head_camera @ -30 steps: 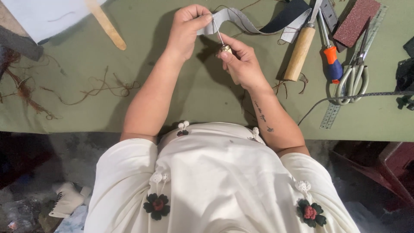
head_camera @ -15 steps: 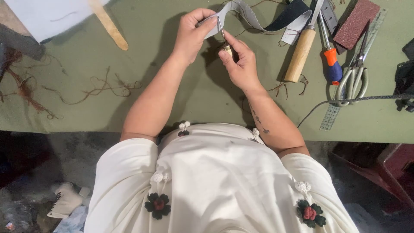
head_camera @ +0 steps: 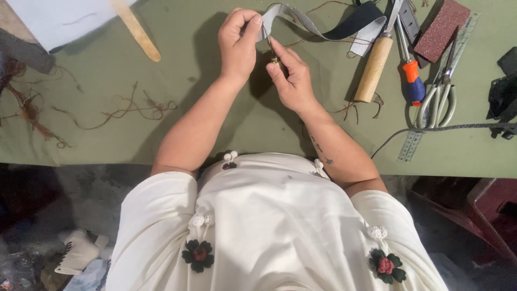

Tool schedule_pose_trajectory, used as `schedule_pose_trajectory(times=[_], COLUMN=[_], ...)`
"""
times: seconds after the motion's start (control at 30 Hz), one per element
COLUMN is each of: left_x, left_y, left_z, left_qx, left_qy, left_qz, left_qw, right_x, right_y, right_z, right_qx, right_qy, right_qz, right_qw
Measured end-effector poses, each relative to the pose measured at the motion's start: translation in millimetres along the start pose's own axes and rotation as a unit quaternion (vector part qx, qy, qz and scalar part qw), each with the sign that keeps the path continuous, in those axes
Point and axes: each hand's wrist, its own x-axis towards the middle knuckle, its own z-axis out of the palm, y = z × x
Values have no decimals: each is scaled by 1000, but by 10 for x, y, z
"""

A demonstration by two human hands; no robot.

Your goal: Punching holes into small leather strips using a hand awl on a workshop table.

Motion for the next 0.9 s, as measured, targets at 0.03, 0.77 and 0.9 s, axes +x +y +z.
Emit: schedule_pose_trajectory(times=[0.03, 0.77, 0.9], left_x=[-6, 10, 16], left_y=[-5, -157, -28], left_z=[9, -18, -8], left_qx=[-77, -388, -209], left_qy=[3, -51, -63], left_qz=[-86, -379, -240], left_qw=[993, 839, 946], right_x=[4, 90, 132], right_y=[2, 234, 113], right_z=[1, -237, -240], right_qx=[29, 378, 341], right_qy=[-6, -130, -100], right_qz=[-3, 108, 132], right_qw=[1000, 910, 925])
